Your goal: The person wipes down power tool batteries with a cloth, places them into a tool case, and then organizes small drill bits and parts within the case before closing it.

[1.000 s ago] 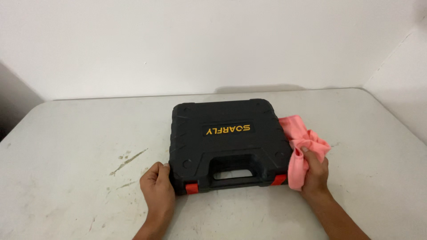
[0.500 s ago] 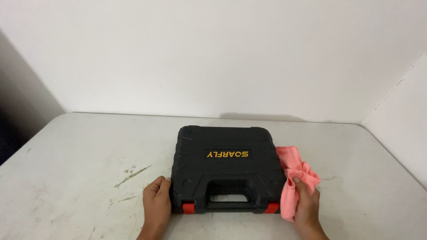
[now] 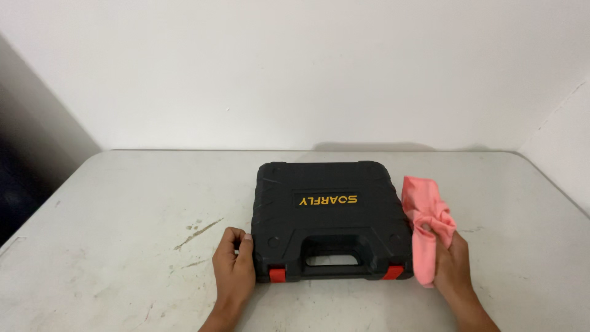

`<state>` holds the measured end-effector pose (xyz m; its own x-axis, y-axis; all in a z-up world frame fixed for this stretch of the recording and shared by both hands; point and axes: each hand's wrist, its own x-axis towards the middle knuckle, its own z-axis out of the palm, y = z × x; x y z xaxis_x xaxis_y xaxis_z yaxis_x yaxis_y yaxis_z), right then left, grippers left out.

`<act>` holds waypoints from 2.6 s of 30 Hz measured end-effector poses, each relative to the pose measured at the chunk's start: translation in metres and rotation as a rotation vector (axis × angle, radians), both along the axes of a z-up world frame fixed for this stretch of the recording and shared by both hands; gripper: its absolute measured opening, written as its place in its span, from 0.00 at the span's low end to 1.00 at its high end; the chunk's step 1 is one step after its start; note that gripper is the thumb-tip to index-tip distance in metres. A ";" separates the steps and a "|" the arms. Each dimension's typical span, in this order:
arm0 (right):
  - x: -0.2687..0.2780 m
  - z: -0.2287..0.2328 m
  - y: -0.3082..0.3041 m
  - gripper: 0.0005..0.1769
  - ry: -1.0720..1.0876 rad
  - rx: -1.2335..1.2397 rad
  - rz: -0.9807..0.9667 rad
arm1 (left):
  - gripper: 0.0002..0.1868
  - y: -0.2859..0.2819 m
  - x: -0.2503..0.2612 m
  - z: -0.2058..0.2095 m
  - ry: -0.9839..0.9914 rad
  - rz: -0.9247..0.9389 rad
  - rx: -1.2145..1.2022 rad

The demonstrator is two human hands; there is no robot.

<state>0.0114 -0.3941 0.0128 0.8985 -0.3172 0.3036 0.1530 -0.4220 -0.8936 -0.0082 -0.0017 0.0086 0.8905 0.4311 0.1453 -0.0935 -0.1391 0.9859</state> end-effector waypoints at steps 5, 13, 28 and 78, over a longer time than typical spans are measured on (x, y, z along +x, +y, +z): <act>-0.006 0.033 -0.012 0.28 0.070 -0.554 -0.272 | 0.07 -0.002 -0.002 0.006 -0.026 -0.027 0.007; -0.019 0.063 -0.029 0.30 0.625 -0.920 -0.193 | 0.08 0.000 0.001 0.003 -0.008 -0.039 -0.012; -0.107 0.085 0.029 0.20 0.944 -1.126 -0.185 | 0.22 -0.042 -0.074 0.018 0.016 0.090 -0.095; -0.101 0.029 0.106 0.24 0.459 0.603 0.030 | 0.15 -0.086 -0.085 0.021 0.296 -0.073 -0.923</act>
<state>-0.0899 -0.2886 0.0415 0.9038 -0.2828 -0.3214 -0.2865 0.1582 -0.9449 -0.0928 -0.0875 0.0292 0.8655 0.2055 -0.4568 0.1980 0.6973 0.6889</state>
